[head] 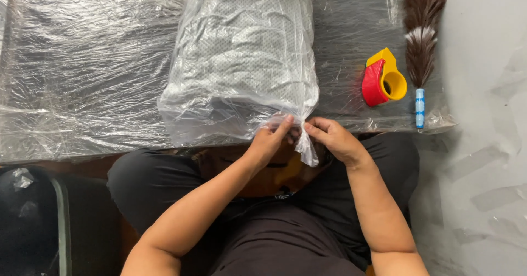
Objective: A person is manually packaging a pillow into a plastic bag, smoothing it out to remove air, and then using a duster on the workspace.
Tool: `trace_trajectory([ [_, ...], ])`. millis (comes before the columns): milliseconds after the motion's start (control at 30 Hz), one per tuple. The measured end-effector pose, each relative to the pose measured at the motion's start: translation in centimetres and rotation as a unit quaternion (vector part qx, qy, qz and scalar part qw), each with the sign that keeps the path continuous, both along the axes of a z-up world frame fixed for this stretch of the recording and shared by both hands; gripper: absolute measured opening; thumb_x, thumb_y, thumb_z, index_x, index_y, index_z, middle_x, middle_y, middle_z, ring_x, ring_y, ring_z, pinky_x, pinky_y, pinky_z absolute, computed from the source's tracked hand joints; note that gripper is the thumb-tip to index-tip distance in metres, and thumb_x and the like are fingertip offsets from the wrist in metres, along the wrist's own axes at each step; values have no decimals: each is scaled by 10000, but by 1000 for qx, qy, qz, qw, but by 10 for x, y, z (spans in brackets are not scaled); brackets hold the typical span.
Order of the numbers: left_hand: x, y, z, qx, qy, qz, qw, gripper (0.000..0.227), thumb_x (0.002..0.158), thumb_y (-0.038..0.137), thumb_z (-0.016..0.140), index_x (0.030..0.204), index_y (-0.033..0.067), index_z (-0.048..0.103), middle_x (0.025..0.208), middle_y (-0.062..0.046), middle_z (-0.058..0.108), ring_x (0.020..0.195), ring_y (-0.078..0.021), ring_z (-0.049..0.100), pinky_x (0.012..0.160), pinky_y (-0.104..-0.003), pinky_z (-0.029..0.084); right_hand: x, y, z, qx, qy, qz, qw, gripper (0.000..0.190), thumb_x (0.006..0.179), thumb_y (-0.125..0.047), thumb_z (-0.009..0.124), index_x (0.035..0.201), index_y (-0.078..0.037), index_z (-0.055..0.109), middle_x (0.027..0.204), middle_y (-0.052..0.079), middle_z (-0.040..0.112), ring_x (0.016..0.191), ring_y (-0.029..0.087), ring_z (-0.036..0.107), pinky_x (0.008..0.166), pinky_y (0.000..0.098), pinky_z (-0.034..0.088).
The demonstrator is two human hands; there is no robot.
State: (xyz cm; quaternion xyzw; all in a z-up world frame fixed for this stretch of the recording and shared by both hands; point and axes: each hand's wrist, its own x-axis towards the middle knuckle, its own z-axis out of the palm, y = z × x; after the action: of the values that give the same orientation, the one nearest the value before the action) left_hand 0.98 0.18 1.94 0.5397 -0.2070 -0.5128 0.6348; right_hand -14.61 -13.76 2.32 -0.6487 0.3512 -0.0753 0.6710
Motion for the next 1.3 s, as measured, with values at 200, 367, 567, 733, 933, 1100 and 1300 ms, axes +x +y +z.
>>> trace_trajectory([
  [200,-2,-5,-23,-22,37,3,999,429,1074,374,537,1042,-12,720,935,-220,766,742,-236,760,694,-318,636,-9,-8,-1,-107,10,30,994,246,1002,-304,714,864,-102,694,634,-35,593,641,35,515,540,215,440],
  [367,-4,-6,-23,-31,65,25,997,437,1085,344,517,1009,-59,669,892,-248,741,713,-278,756,613,-329,651,-18,-5,33,-260,70,66,961,254,1010,-344,684,875,-128,695,635,23,626,631,113,545,589,298,472],
  [567,-3,-3,-11,-16,58,-3,998,501,1083,398,487,923,-37,676,843,-274,749,655,-286,760,590,-329,647,-23,20,80,-474,15,72,877,204,1023,-248,675,875,-108,658,776,86,634,753,291,661,712,383,535],
  [733,7,4,-25,59,89,32,994,580,1082,452,405,1013,-57,673,892,-233,746,687,-230,739,682,-342,632,-74,22,97,-512,-7,-66,856,160,1099,-144,633,951,-84,634,850,52,699,804,238,712,764,360,548],
  [933,-14,16,0,82,11,9,997,411,1041,438,508,1030,79,707,867,-123,792,780,-190,791,859,-302,545,-117,35,65,-225,24,77,971,251,1028,-235,562,895,-52,670,854,112,778,802,176,712,752,382,581],
  [1100,-25,27,13,-7,-121,88,989,519,1031,367,596,574,127,651,546,-30,686,557,-121,655,648,-244,534,-39,70,29,-152,212,225,939,333,949,-349,664,929,-22,606,724,220,747,772,388,737,720,483,534],
  [1300,-31,40,24,-59,-114,75,989,569,1033,301,643,491,133,603,482,-13,636,493,-79,562,562,-221,487,6,31,-271,-223,315,173,906,445,735,-462,696,629,-92,472,567,5,431,592,174,356,609,312,460],
])
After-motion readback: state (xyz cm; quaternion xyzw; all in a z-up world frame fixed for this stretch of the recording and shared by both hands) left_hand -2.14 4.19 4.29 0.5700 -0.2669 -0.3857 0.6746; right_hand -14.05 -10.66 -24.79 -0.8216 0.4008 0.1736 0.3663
